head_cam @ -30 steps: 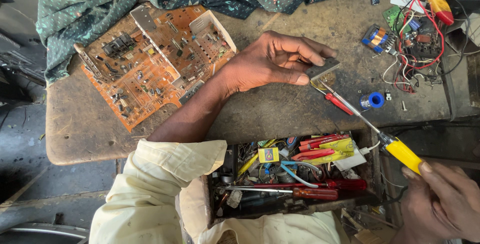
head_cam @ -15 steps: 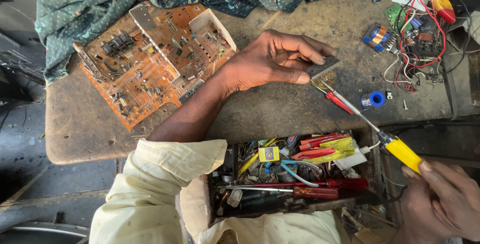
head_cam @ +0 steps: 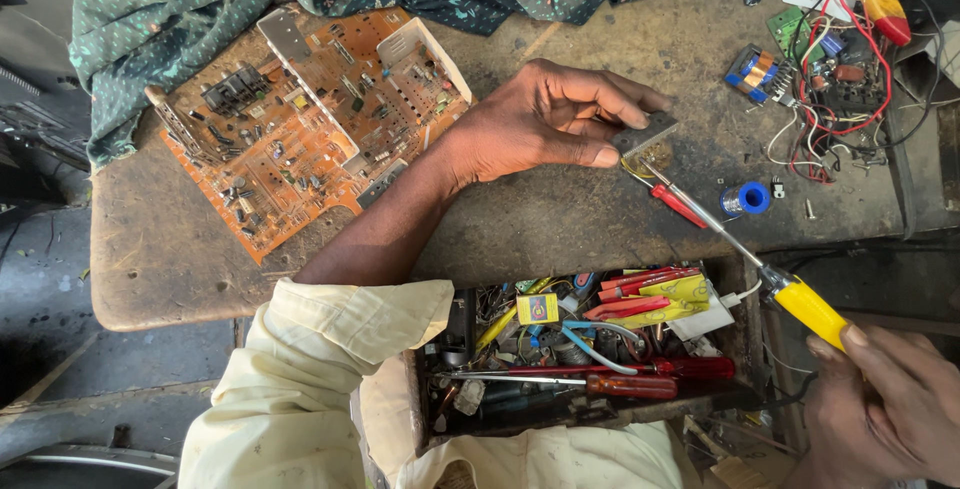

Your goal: The person uses pliers to bend the leads of a small integrated circuit and then solders each lead with a soldering iron and solder wire. The person repeatedly applies solder to the leads while holding the component with pliers.

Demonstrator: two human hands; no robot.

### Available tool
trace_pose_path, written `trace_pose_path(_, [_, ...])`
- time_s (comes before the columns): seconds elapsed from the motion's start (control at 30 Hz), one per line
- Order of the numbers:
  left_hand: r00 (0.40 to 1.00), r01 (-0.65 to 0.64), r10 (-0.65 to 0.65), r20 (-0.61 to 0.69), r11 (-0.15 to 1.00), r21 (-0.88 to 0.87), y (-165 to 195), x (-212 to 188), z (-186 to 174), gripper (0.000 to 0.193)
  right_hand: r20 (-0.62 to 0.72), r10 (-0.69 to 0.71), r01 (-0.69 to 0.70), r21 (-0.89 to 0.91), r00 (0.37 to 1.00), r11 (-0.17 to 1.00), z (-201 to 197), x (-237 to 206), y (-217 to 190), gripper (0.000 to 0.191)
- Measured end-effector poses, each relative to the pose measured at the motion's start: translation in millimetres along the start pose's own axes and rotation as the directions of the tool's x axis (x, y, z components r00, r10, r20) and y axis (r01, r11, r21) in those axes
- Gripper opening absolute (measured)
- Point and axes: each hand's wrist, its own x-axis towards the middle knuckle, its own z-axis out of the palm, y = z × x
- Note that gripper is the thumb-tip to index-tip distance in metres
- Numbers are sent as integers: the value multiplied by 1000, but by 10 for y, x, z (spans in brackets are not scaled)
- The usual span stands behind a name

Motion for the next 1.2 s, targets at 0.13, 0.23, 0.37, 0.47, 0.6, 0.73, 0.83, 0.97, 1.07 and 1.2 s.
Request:
trace_pose_path(0.13, [1000,-20,20,7,998,55,-8,0,-8,34,-274,61,-50,47,960,998,32,98,-286,34])
trace_pose_path(0.23, [1000,-18,17,9,1000,13,-22,-3,-11,34,-159,-69,76,37,985,996,-36,151,-210,40])
trace_pose_path(0.37, [1000,-12,12,13,1000,7,-35,1,-16,34,-68,-16,18,30,998,999,-40,118,-3,41])
trace_pose_path(0.47, [1000,-1,0,11,999,37,-31,1,-27,34,68,-36,37,-11,997,999,-21,89,-16,38])
trace_pose_path(0.6, [1000,-15,15,16,1000,18,-29,7,-15,33,-265,8,14,81,964,997,-13,244,-332,35])
trace_pose_path(0.73, [1000,-21,21,15,999,43,-12,5,-12,33,-236,-92,116,89,967,989,-189,482,-539,39])
trace_pose_path(0.83, [1000,-25,25,12,998,50,0,10,-10,34,-439,78,-22,131,895,991,-55,488,-724,34])
trace_pose_path(0.97, [1000,-19,19,0,999,37,18,12,5,34,-540,131,-57,152,831,987,180,295,-700,27])
trace_pose_path(1.07, [1000,-10,10,-7,999,39,35,3,17,33,-642,222,-80,243,734,967,417,145,-614,23])
trace_pose_path(1.2, [997,-69,69,-18,998,-4,25,2,23,31,-714,238,-50,274,658,960,596,-29,-575,24])
